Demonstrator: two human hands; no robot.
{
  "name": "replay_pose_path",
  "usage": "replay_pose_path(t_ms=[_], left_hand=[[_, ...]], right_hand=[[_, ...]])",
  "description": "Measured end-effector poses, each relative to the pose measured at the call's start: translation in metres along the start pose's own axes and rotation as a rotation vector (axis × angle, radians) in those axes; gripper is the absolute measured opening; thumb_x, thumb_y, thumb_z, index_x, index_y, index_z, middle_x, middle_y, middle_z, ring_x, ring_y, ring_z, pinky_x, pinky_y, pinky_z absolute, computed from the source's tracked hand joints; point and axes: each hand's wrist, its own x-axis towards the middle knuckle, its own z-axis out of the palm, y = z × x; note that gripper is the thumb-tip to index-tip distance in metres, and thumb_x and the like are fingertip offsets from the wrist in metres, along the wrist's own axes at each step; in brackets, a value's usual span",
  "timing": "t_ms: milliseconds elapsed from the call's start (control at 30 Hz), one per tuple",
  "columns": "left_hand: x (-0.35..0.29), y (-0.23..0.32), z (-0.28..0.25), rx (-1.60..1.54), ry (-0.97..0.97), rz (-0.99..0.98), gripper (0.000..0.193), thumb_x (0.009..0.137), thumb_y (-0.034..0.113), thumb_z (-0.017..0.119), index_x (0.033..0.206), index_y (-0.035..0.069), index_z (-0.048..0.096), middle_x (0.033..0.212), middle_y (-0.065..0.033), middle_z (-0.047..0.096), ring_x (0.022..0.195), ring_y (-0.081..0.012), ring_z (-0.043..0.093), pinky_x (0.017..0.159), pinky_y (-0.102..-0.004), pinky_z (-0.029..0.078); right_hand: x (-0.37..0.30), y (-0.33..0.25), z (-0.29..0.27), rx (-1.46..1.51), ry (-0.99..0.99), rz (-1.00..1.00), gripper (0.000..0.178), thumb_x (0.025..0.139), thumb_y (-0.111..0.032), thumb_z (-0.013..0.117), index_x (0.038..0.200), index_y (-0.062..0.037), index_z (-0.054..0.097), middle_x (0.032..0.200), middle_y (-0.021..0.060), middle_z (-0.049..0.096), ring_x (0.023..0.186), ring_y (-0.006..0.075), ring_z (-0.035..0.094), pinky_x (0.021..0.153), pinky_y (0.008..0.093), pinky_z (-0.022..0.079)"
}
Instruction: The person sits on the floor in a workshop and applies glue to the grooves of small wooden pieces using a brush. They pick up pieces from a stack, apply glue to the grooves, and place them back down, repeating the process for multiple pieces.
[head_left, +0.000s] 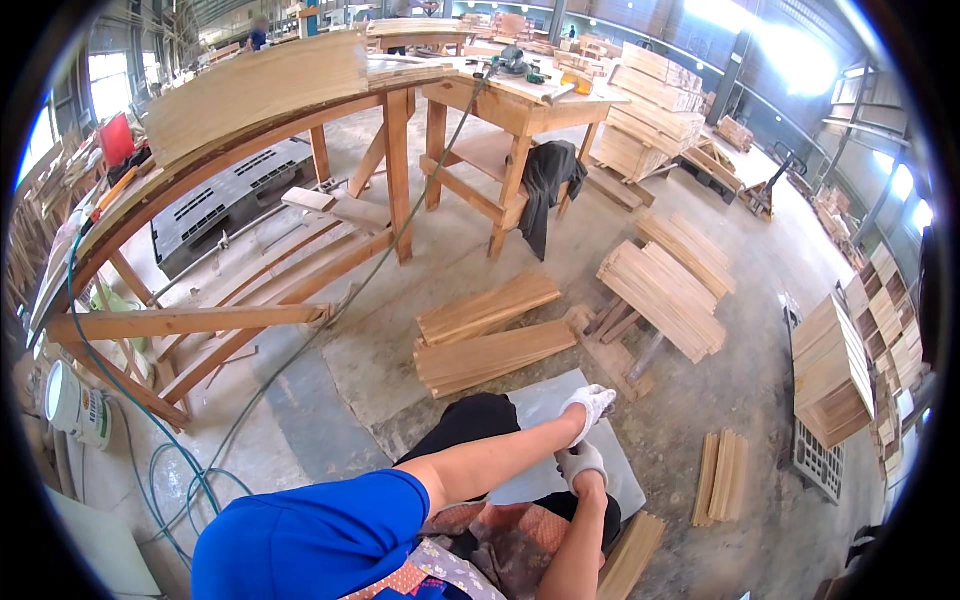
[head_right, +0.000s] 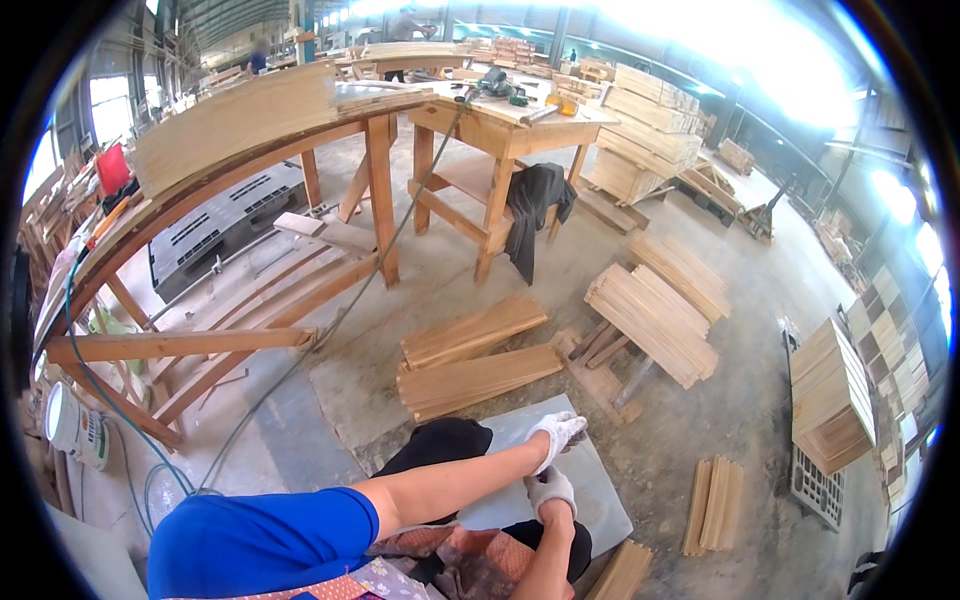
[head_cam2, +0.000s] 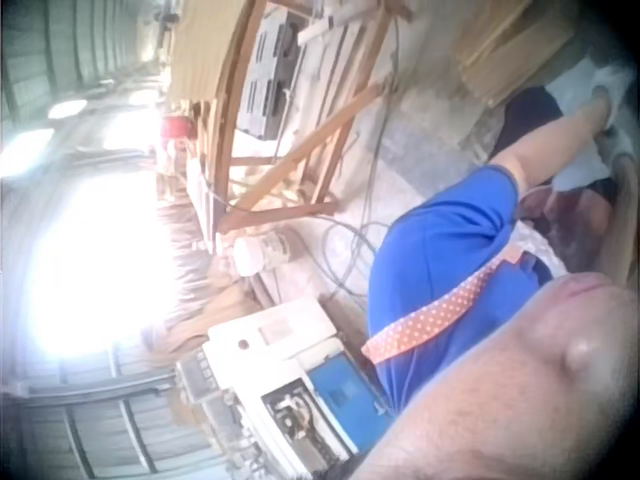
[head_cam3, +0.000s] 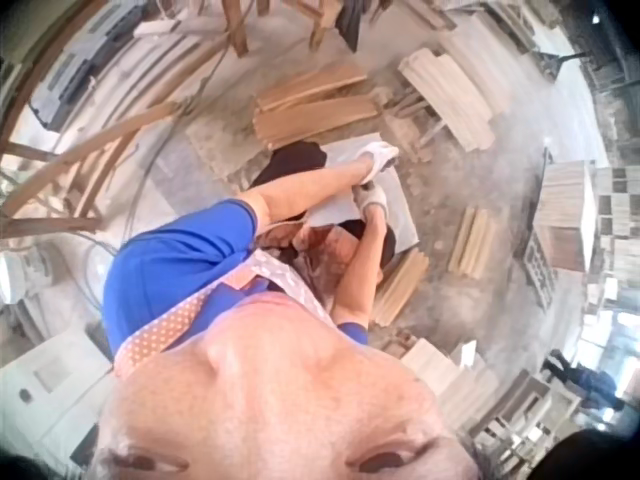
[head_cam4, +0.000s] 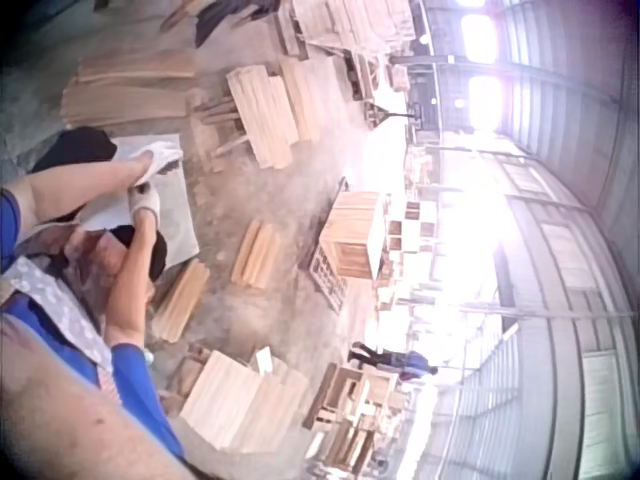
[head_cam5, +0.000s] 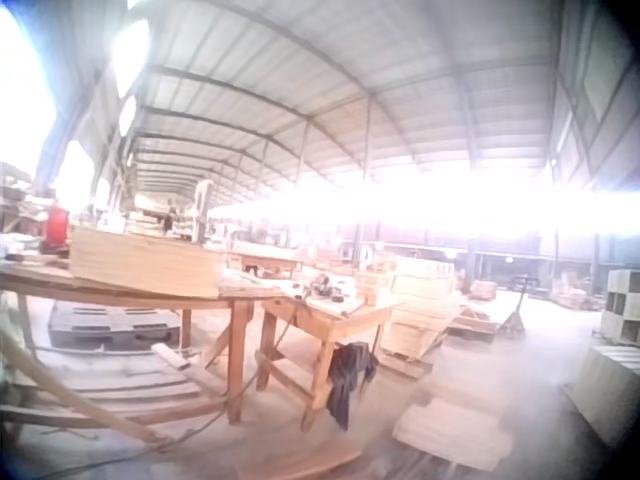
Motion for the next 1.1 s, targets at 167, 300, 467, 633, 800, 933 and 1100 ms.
replay_pose_path(t_ms=[167,300,467,633,800,933,1100], left_hand=[[0.011,-0.030,-0.012,0.163,0.058,0.101,0.028,0.084,0.032,0.054,0.091,0.006,0.060,0.077,-0.0026,0.062,0.066,-0.0127,0.054,0.060,-0.0272,0.042],[0.008,-0.038,-0.027,0.117,0.128,0.084,0.030,0.083,0.033,0.054,0.079,0.005,0.062,0.069,-0.0063,0.060,0.063,-0.0179,0.052,0.060,-0.0324,0.041],[-0.009,-0.048,-0.043,0.195,0.168,0.037,0.028,0.085,0.032,0.052,0.091,0.006,0.060,0.076,-0.0025,0.060,0.062,-0.0150,0.053,0.057,-0.0306,0.042],[-0.014,-0.056,-0.051,0.445,0.181,0.015,0.031,0.084,0.035,0.051,0.090,0.007,0.061,0.078,-0.0047,0.063,0.068,-0.0173,0.058,0.063,-0.0322,0.044],[-0.013,-0.079,-0.051,0.483,0.266,0.078,0.031,0.081,0.038,0.054,0.089,0.009,0.063,0.075,-0.0047,0.064,0.068,-0.0186,0.059,0.066,-0.0317,0.046],[-0.015,-0.082,-0.049,0.530,0.198,0.118,0.032,0.081,0.037,0.056,0.091,0.009,0.063,0.076,-0.0040,0.065,0.069,-0.0178,0.060,0.066,-0.0315,0.046],[-0.023,-0.085,-0.046,0.449,0.197,0.161,0.031,0.081,0.037,0.055,0.092,0.009,0.063,0.078,-0.0046,0.065,0.069,-0.0194,0.060,0.067,-0.0320,0.046]], right_hand=[[-0.014,-0.015,-0.002,0.063,-0.027,0.057,0.021,0.079,-0.016,0.060,0.088,0.0030,0.058,0.069,0.0062,0.060,0.052,0.0124,0.053,0.048,0.0274,0.042],[-0.020,-0.008,-0.002,0.062,-0.007,0.069,0.020,0.081,-0.014,0.058,0.094,0.0022,0.058,0.069,0.0064,0.060,0.051,0.0128,0.053,0.048,0.0267,0.044],[-0.027,-0.003,-0.003,0.046,0.027,0.021,0.022,0.081,-0.013,0.057,0.097,0.0022,0.060,0.070,0.0074,0.061,0.052,0.0129,0.055,0.048,0.0261,0.045],[-0.030,0.013,-0.007,-0.113,0.135,-0.111,0.019,0.080,-0.012,0.058,0.094,0.0016,0.061,0.071,0.0084,0.063,0.052,0.0125,0.056,0.048,0.0258,0.045],[-0.048,0.003,-0.016,-0.137,0.189,-0.137,0.018,0.080,-0.011,0.058,0.093,0.0005,0.061,0.069,0.0084,0.062,0.052,0.0125,0.056,0.047,0.0255,0.045],[-0.061,-0.009,-0.024,0.061,0.184,-0.060,0.016,0.081,-0.010,0.057,0.093,-0.0003,0.059,0.067,0.0074,0.060,0.051,0.0132,0.055,0.046,0.0254,0.046],[-0.063,0.005,-0.023,0.098,0.185,-0.015,0.014,0.081,-0.009,0.056,0.090,0.0006,0.059,0.066,0.0072,0.059,0.050,0.0131,0.055,0.045,0.0254,0.045]])
